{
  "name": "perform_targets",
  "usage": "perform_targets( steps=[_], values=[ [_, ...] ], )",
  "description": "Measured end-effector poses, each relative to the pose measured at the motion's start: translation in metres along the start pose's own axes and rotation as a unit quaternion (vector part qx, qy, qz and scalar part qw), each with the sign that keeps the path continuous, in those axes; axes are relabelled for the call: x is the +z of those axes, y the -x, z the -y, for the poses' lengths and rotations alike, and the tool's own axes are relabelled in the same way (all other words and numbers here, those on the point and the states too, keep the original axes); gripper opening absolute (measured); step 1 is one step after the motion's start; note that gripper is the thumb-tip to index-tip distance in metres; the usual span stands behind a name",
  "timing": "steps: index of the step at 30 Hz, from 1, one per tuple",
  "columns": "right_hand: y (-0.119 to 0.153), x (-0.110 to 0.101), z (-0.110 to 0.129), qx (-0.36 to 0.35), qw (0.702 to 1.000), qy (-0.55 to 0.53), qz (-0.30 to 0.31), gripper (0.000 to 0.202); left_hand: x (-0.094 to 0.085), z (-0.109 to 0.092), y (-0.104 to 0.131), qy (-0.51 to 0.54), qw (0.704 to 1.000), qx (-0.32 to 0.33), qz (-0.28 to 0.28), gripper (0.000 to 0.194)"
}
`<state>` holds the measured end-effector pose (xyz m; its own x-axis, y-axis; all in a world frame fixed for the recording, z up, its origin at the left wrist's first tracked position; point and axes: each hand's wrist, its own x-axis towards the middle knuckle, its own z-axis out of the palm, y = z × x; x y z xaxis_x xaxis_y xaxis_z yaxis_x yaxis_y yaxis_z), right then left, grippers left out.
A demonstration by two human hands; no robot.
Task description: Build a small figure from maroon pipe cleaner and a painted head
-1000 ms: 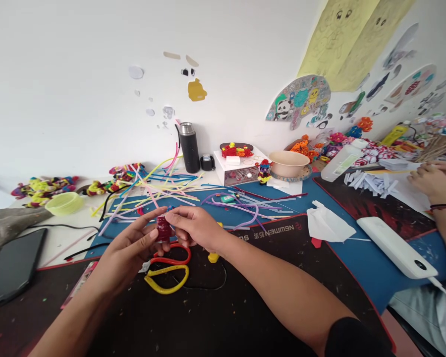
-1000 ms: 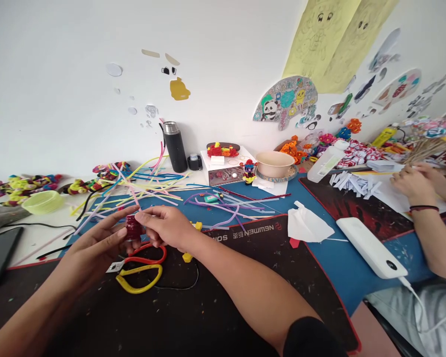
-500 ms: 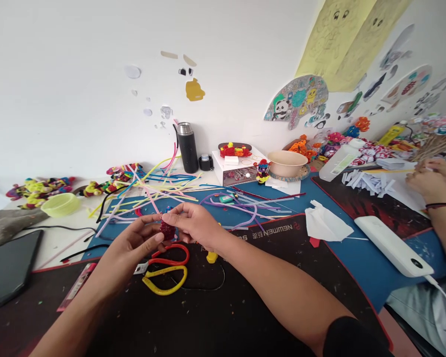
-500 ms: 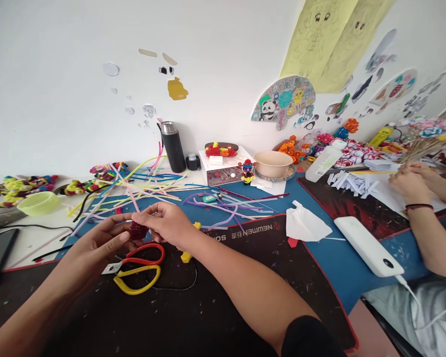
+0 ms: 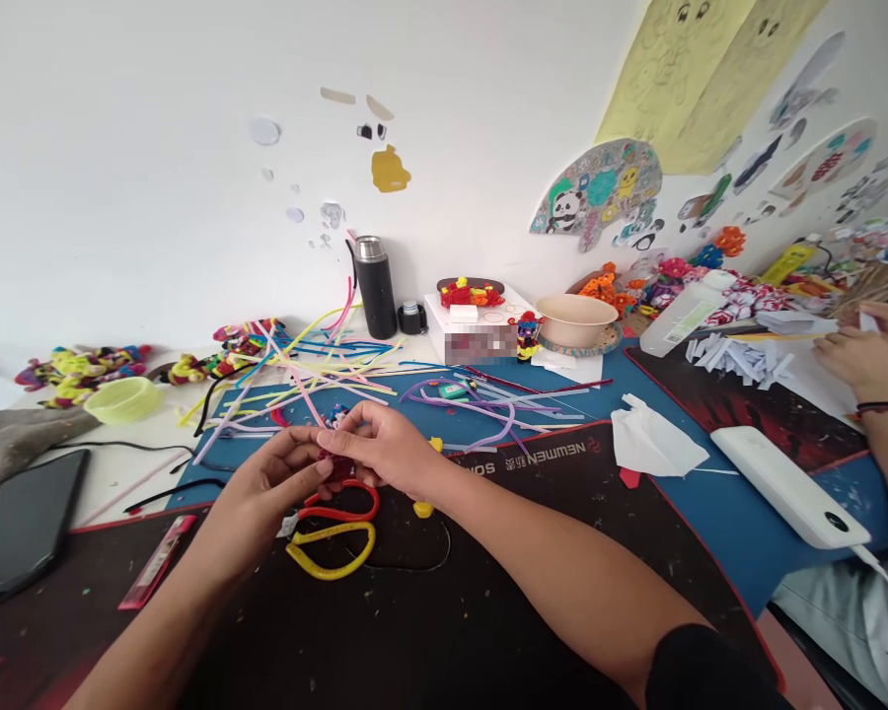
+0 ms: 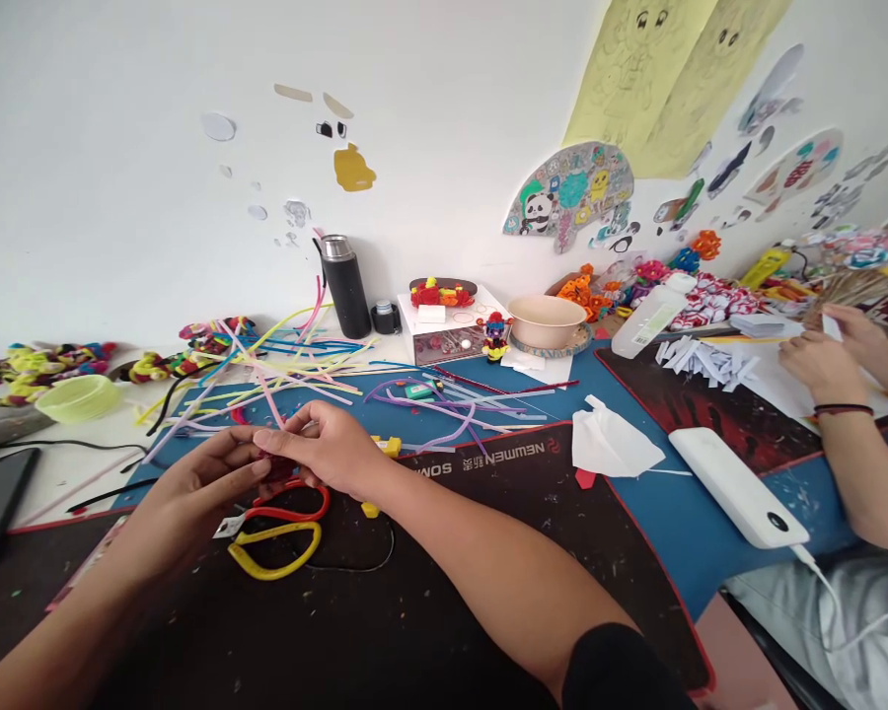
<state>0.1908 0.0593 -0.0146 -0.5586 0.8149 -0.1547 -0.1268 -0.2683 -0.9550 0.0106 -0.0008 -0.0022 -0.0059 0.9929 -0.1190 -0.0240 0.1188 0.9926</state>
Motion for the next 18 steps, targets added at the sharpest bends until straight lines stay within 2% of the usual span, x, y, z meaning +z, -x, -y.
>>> perform_targets(
  steps=[11, 18],
  values=[
    [-0.0010, -0.0047, 0.0048, -0.013, 0.996, -0.086, 0.031, 0.065, -0.0047, 0.0091, -0.0058, 0.128, 0.991, 0.002, -0.044, 0.060],
    [-0.0042, -0.0081, 0.0022, -0.009, 0.997, -0.070, 0.039, 0.064, -0.0019, 0.0064, -0.0062, 0.120, 0.992, -0.012, -0.028, 0.062]
  ],
)
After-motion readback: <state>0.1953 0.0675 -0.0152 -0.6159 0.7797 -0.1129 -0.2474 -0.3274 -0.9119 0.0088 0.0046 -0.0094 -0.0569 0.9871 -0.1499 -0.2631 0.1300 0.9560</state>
